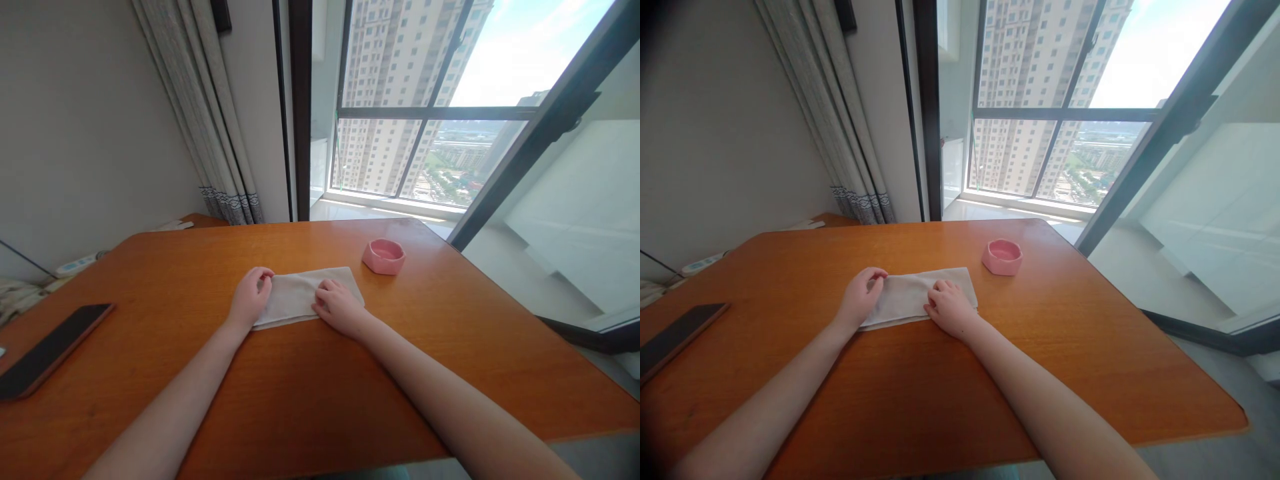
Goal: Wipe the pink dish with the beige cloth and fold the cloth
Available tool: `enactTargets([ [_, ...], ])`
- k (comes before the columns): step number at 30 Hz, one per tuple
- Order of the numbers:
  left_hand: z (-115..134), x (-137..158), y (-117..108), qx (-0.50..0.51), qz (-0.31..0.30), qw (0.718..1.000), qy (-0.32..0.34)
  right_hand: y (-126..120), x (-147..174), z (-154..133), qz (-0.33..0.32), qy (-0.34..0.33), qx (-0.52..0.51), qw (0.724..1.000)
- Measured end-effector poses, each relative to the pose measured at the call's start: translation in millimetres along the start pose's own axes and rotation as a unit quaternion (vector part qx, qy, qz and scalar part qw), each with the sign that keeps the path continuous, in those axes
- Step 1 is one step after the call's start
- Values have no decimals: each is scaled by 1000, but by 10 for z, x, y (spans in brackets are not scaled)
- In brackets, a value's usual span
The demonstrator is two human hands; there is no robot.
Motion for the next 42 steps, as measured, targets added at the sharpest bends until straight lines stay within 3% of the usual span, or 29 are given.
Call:
enactTargets([
  [3,-77,66,270,-91,-117,989,9,-15,6,15,5,-9,-20,1000],
  [5,-165,101,372,-143,-151,978,-6,-21,8,-22,6,-31,-35,999],
  [9,-196,99,370,-163,-153,974,-35,-53,6,-154,1,-71,-33,997],
  [14,15,83,279,-163,-118,980,16,-200,41,-324,56,-97,-10,994],
  [20,-102,137,372,-192,-143,971,-13,-78,80,-374,-11,-119,-21,993],
  [24,42,176,445,-156,-163,974,22,-92,54,-269,21,-78,-36,996],
  [29,247,373,674,-155,-269,949,50,103,28,22,-10,47,37,998],
  [33,273,433,721,-168,-281,944,47,224,8,236,-45,106,85,990],
  [39,287,430,733,-155,-279,947,40,217,-22,438,-57,169,104,978],
  [42,234,371,665,-132,-247,960,25,225,-20,484,-64,183,102,976],
])
Point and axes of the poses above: each hand's wrist, its own x-axis away from the middle knuckle, its own y-axis out of the palm, z = x × y, the point moved 8 cm from there along -x, towards the middle knuckle, and after that the axes turned 9 degrees about x, right-handed, at the moved point
